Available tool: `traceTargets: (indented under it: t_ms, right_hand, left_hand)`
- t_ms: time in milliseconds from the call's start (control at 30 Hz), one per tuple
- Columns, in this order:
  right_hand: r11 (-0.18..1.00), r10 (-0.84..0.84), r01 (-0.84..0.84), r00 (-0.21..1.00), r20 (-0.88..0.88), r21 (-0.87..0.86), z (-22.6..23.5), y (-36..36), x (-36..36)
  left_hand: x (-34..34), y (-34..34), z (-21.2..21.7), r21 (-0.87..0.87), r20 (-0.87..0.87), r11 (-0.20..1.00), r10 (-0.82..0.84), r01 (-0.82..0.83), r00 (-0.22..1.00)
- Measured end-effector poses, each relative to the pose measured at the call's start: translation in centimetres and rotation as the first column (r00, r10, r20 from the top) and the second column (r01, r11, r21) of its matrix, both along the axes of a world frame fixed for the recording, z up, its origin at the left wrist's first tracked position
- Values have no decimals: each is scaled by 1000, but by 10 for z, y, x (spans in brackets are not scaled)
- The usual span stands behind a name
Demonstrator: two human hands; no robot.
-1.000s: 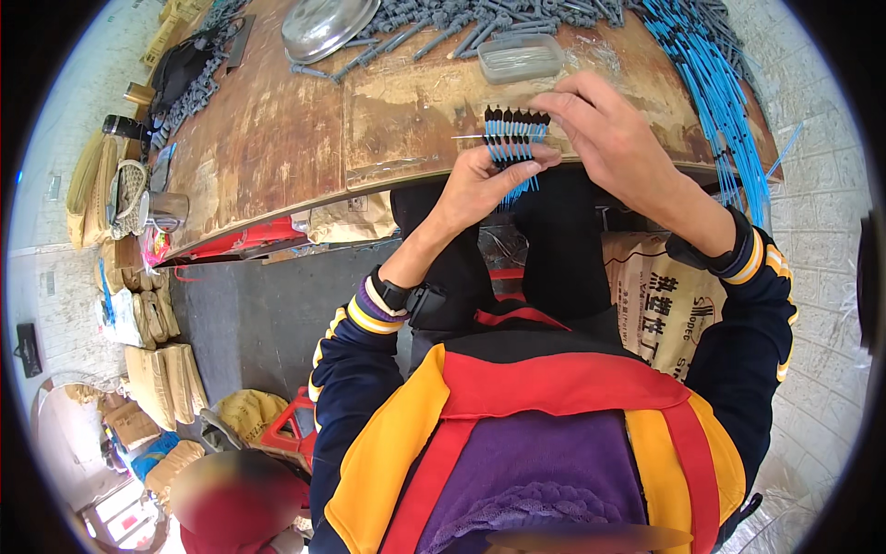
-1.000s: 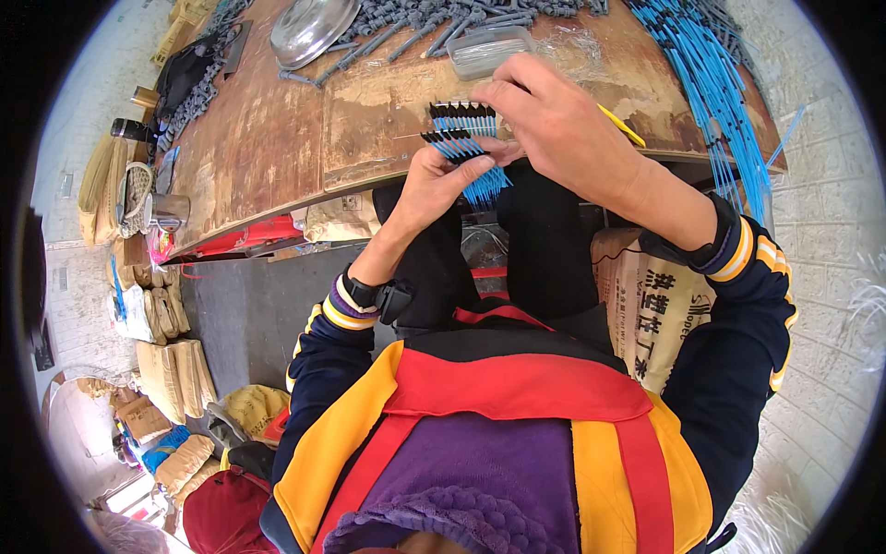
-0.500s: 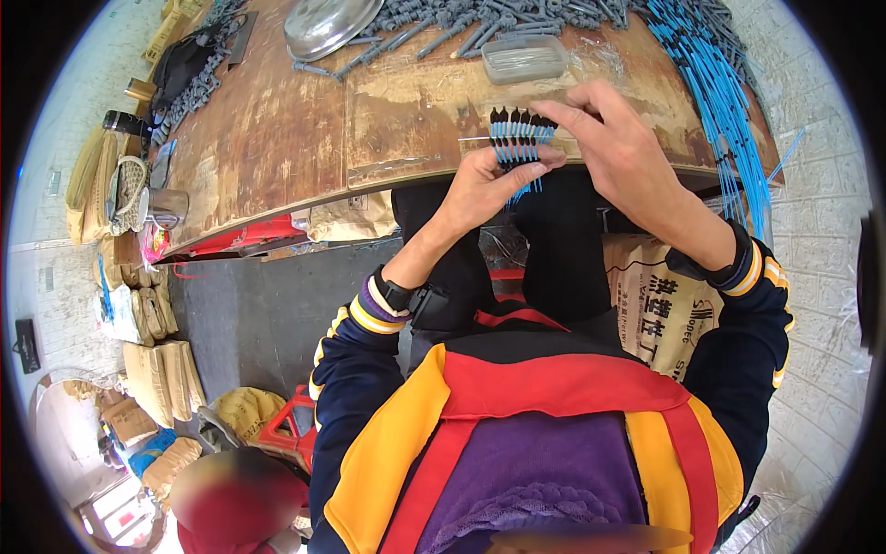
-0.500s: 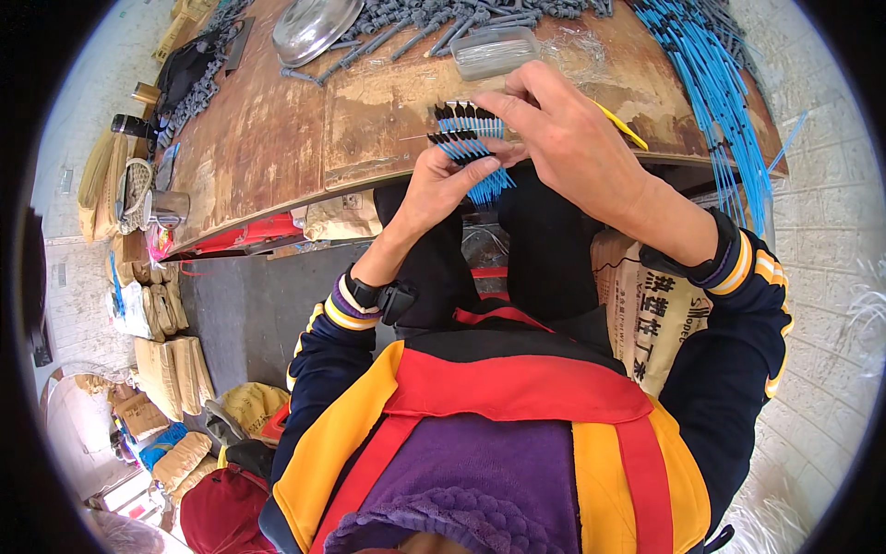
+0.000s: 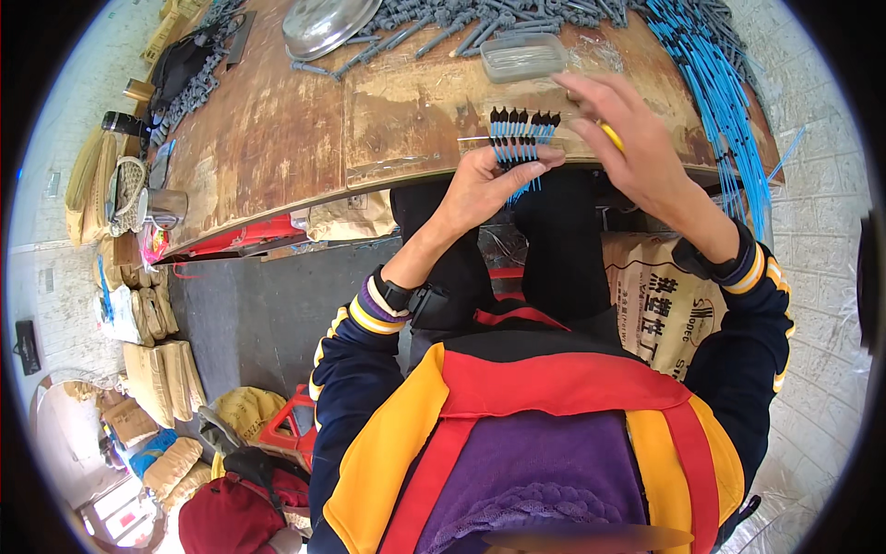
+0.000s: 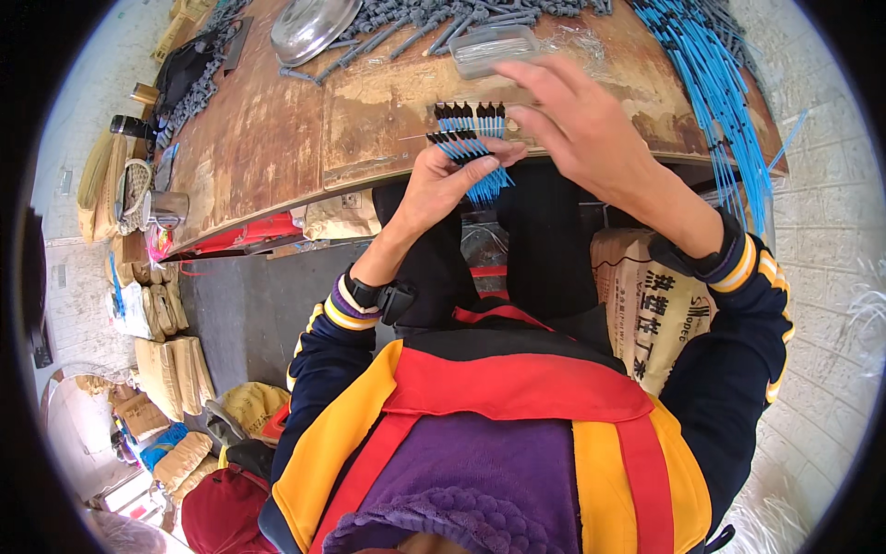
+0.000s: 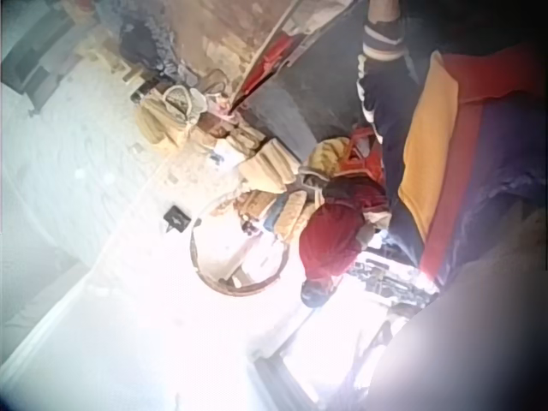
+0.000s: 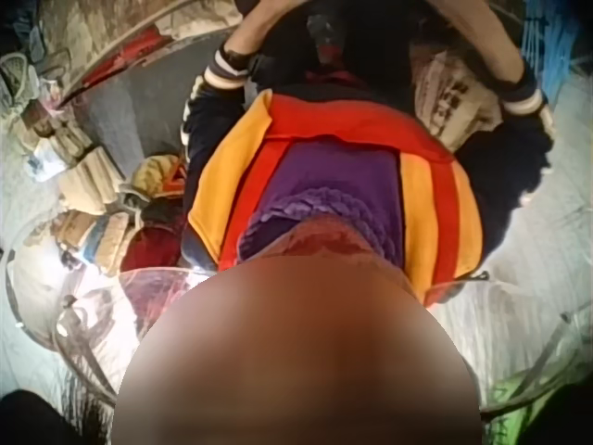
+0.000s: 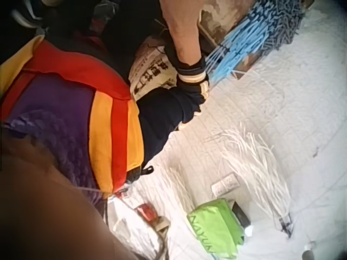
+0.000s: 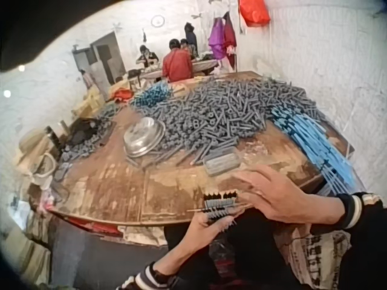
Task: Assembling blue plastic spokes into a metal hub and securing them with wire using pliers.
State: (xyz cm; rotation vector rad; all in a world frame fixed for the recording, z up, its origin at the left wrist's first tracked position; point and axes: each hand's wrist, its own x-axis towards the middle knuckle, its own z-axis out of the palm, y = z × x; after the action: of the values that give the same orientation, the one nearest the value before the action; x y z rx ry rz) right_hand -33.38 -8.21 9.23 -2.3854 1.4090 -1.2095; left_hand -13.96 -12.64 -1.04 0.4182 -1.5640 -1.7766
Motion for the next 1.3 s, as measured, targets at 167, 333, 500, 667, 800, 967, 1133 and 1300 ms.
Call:
traceTargets:
  t_ms: [167, 333, 500, 667, 800, 967, 1133, 1300]
  right_hand:
    - [999, -16, 11, 992, -122, -41, -3, 7, -27]
    - [999, -19, 12, 990, -139, -50, 0, 4, -27]
    - [975, -30, -31, 962, -271, -219, 3, 7, -31]
    - [953, -71, -40, 934, -351, -301, 10, 18, -28]
    - [992, -31, 18, 993, -110, -124, -2, 17, -28]
    - [995, 51, -52, 999, 18, 83, -10, 7, -22]
    - [895, 113, -335, 809, 577, 295, -13, -28, -16]
    - [599, 97, -773, 329, 939, 209, -63, -60, 7]
  left_hand:
    - [1, -2, -1, -11, 2, 1000, -10, 10, 1000]
    - [-1, -1, -1, 1, -5, 1000, -21, 21, 1000]
    - [0, 2, 1, -13, 22, 1000, -18, 18, 1000]
    - [1, 5, 5, -45, 19, 999, -19, 20, 1000]
    - [-1, 8, 5, -45, 28, 998, -31, 32, 999]
    - [5, 9, 2, -52, 24, 998, -26, 27, 999]
    - [8, 18, 25, -35, -11, 999, 23, -23, 1000]
    - [1, 8, 141, 4, 22, 991, 136, -136, 990]
